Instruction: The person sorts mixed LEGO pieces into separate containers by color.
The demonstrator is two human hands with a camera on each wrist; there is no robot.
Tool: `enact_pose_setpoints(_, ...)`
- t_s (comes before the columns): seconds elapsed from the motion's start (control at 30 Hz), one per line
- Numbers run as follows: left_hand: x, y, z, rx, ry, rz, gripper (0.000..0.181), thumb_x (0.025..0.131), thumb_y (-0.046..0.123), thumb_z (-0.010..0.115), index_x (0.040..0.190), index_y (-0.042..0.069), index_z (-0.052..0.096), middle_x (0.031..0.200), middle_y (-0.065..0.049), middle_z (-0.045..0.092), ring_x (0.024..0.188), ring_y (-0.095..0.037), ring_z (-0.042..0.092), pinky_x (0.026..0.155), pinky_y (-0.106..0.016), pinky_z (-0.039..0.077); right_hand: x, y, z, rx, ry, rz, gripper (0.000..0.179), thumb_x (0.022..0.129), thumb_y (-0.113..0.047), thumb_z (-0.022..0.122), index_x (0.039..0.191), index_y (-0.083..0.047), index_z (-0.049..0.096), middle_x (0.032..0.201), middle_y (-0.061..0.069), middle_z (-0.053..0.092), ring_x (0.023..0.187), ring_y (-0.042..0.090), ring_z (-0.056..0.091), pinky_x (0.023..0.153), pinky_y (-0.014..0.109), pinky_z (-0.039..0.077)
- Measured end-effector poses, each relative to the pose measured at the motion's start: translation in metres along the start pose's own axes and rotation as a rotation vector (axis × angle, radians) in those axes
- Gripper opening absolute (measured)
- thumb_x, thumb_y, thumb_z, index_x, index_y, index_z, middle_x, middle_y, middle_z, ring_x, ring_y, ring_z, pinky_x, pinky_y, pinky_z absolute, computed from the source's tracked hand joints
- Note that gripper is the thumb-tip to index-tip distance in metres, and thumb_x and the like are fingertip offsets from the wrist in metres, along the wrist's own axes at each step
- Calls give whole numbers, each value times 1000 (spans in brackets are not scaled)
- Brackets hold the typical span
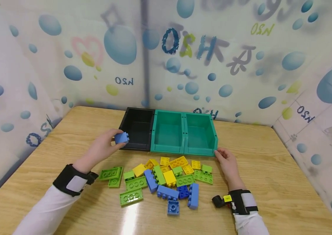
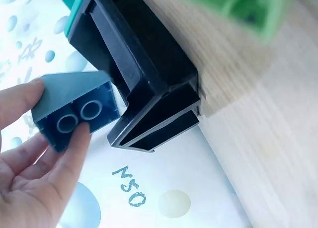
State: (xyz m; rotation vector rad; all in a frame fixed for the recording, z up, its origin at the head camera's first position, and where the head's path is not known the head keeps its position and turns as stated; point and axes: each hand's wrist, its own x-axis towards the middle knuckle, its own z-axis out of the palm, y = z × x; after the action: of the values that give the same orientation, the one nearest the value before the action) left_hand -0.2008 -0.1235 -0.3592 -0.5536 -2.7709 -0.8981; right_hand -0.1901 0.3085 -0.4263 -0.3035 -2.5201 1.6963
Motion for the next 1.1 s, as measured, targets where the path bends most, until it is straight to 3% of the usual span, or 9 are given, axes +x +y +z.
enact_pose_setpoints(0.1, 9, 1, -3, -11, 36, 18, 42, 86, 11, 70, 120, -6, 53, 119, -25, 58, 100, -34, 61, 82, -45, 53, 1, -1, 0, -7, -3, -5, 43, 100, -29, 47, 126, 5, 46, 90, -21, 50, 84, -7, 50, 76, 9, 45)
enact_pose_setpoints(0.27, 24, -2, -6, -20, 49, -9, 44, 86, 12, 70, 122, -6, 52, 120, -25, 57, 102, -35, 59, 86, -46, 51, 1, -3, 2, -21, 1, -10, 43, 99, -30, 48, 124, 5, 48, 88, -20, 51, 83, -6, 50, 74, 9, 45)
enact_pose_setpoints(0.53, 43, -7, 4, 21, -12, -40, 42, 86, 13, 69, 122, -3, 53, 121, -21, 58, 107, -34, 58, 90, -46, 50, 0, -5, 5, -30, 3, 18, 42, 100, -28, 47, 125, 5, 48, 90, -16, 52, 81, -6, 51, 74, 9, 45)
enact_pose_setpoints(0.73, 53, -4, 13, 74, -41, -19, 40, 87, 15, 68, 121, -1, 55, 120, -19, 58, 106, -33, 59, 90, -45, 50, -1, -4, 6, -25, -1, 10, 43, 100, -29, 48, 125, 6, 48, 93, -13, 53, 82, -6, 52, 75, 9, 45)
enact_pose_setpoints(0.93, 62, 3, 28, 81, -121, -5, 39, 89, 15, 67, 122, -2, 55, 122, -19, 58, 107, -31, 60, 91, -43, 50, -3, 0, 2, -45, 1, 26, 44, 100, -30, 45, 127, 5, 46, 96, -14, 52, 83, -8, 51, 76, 8, 44)
enact_pose_setpoints(1.1, 71, 4, 38, 109, -169, -18, 36, 89, 13, 66, 121, -2, 55, 120, -19, 59, 106, -30, 60, 90, -41, 50, -3, 0, 1, -68, -5, -6, 45, 100, -31, 46, 126, 6, 47, 94, -15, 53, 81, -8, 51, 75, 8, 44)
